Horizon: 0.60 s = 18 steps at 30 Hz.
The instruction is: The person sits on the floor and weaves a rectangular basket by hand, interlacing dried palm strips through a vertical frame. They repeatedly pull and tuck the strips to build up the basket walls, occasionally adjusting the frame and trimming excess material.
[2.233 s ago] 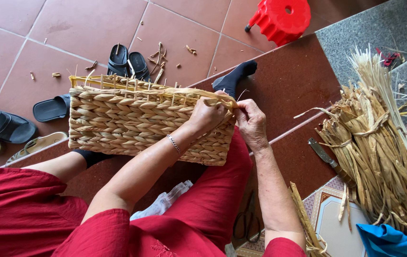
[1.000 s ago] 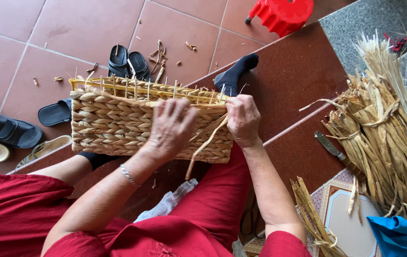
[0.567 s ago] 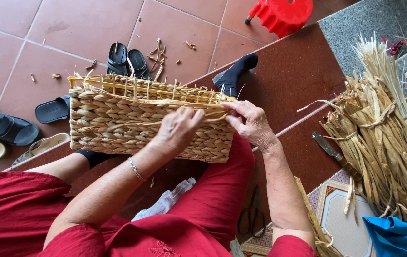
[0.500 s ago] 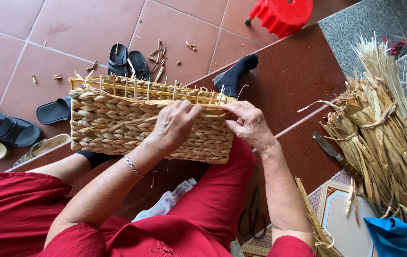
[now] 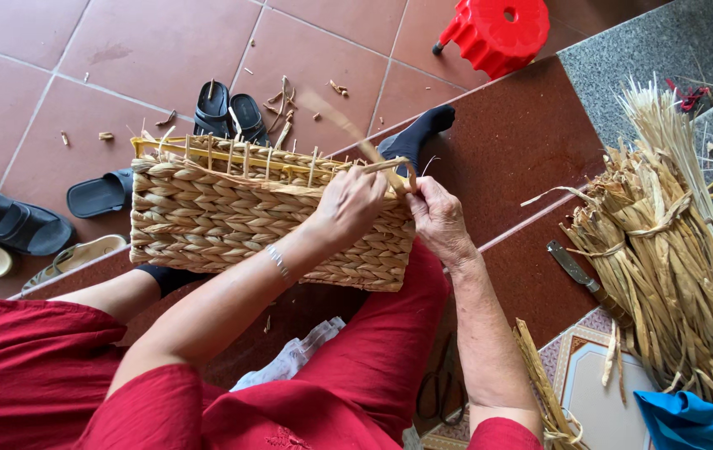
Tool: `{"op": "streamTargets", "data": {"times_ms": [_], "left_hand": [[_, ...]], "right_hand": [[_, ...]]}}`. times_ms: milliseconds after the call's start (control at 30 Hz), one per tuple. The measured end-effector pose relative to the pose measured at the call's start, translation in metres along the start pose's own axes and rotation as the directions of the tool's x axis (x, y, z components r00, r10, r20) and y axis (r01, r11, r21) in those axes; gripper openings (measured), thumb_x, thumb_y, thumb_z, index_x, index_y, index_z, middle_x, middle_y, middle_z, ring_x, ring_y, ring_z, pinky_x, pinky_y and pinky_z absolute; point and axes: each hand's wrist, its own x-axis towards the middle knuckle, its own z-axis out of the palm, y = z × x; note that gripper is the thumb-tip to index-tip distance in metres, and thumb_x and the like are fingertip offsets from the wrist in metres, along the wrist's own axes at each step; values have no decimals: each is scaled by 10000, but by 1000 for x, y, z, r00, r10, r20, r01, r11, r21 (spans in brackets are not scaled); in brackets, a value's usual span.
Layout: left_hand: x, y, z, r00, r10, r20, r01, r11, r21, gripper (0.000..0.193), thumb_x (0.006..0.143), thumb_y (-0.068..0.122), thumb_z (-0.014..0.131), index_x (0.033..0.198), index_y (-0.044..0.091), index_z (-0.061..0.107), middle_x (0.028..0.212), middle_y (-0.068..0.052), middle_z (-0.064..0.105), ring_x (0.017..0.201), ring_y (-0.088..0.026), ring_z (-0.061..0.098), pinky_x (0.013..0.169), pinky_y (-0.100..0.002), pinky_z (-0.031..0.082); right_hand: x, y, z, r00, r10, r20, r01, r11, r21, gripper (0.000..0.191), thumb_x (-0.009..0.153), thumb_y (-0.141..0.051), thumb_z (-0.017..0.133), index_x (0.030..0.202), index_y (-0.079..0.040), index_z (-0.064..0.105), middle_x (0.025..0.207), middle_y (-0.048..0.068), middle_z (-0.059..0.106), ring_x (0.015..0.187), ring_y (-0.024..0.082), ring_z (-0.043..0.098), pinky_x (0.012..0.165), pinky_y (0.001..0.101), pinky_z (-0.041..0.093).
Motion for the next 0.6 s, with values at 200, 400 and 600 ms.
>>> {"op": "streamTargets", "data": {"times_ms": [200,400,600], "left_hand": [[41,-2,22,967,-240,82,249,958,-139,154,903,174,642,837,63,728,726,-164,722,671,-344,723,612,-476,565],[7,-1,23,900,-381,-211,164,746,-645,280,881,288,747,929,13,733,749,-126,733,640,-214,727,575,-377,587],[-24,19,39,778,-582,234,288,0,-958,264,1020,244,634,984,6,742,711,-86,691,565,-113,587,489,-316,461]], "right_hand": [[0,4,1,1000,6,-10,-5,998,59,43,1016,-6,615,1038,-37,596,923,104,694,849,212,718,743,347,584],[-1,-2,3,999,-16,-48,20,995,97,80,1025,3,612,1083,-51,628,952,80,719,881,182,728,758,330,606],[8,-14,4,984,-139,-108,134,990,-52,109,959,0,700,1049,-57,676,921,106,669,819,220,701,710,330,581]]}}
